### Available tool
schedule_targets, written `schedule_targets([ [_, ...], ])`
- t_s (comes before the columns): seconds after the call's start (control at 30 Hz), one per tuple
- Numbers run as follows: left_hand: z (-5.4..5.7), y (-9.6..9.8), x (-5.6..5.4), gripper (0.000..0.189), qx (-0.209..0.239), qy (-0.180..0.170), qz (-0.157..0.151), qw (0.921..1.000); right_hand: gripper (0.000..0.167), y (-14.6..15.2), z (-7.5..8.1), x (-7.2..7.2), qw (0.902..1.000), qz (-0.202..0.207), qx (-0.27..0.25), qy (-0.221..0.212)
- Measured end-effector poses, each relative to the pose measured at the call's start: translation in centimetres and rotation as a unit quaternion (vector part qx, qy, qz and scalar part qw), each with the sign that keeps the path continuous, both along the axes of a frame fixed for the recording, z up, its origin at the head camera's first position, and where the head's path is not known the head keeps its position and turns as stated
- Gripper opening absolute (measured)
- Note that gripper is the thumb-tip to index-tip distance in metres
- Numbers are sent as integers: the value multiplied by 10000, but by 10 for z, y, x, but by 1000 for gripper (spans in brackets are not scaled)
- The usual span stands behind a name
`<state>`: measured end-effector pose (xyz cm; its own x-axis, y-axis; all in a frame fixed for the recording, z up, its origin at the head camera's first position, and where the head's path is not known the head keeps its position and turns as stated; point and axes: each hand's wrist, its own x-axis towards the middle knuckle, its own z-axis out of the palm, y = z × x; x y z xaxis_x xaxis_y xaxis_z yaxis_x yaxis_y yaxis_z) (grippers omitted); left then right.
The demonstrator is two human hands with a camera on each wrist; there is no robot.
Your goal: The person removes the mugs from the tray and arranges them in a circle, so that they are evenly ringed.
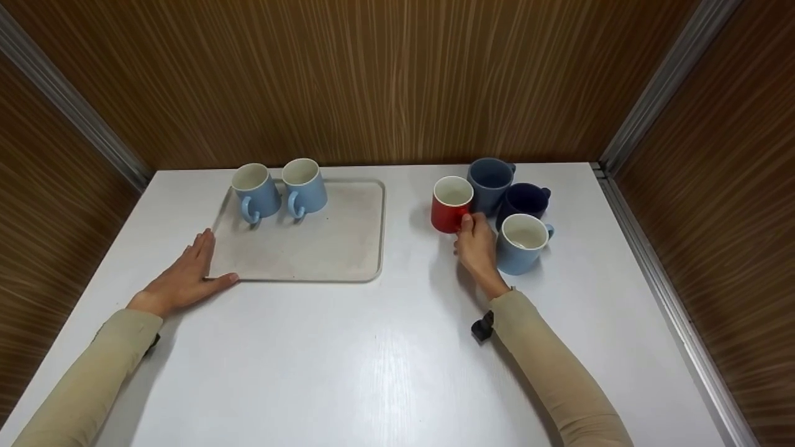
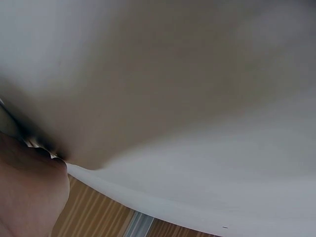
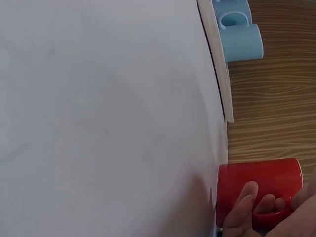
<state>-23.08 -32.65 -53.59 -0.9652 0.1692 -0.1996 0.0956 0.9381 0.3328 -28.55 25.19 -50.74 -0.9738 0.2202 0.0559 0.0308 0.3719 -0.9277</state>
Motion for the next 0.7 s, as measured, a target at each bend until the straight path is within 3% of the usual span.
schedule_targets([
  [0.4,-1,2,0,130,22,-13,-26,10000,30,-1,-3,6,9920,-258,992,741],
  [0.57,2,2,0,129,35,45,-64,10000,37,-3,-3,14,9875,-289,1010,1176],
  [0.7,0,1,-1,129,30,41,-87,9999,39,-7,-2,20,9867,-356,1061,1178],
])
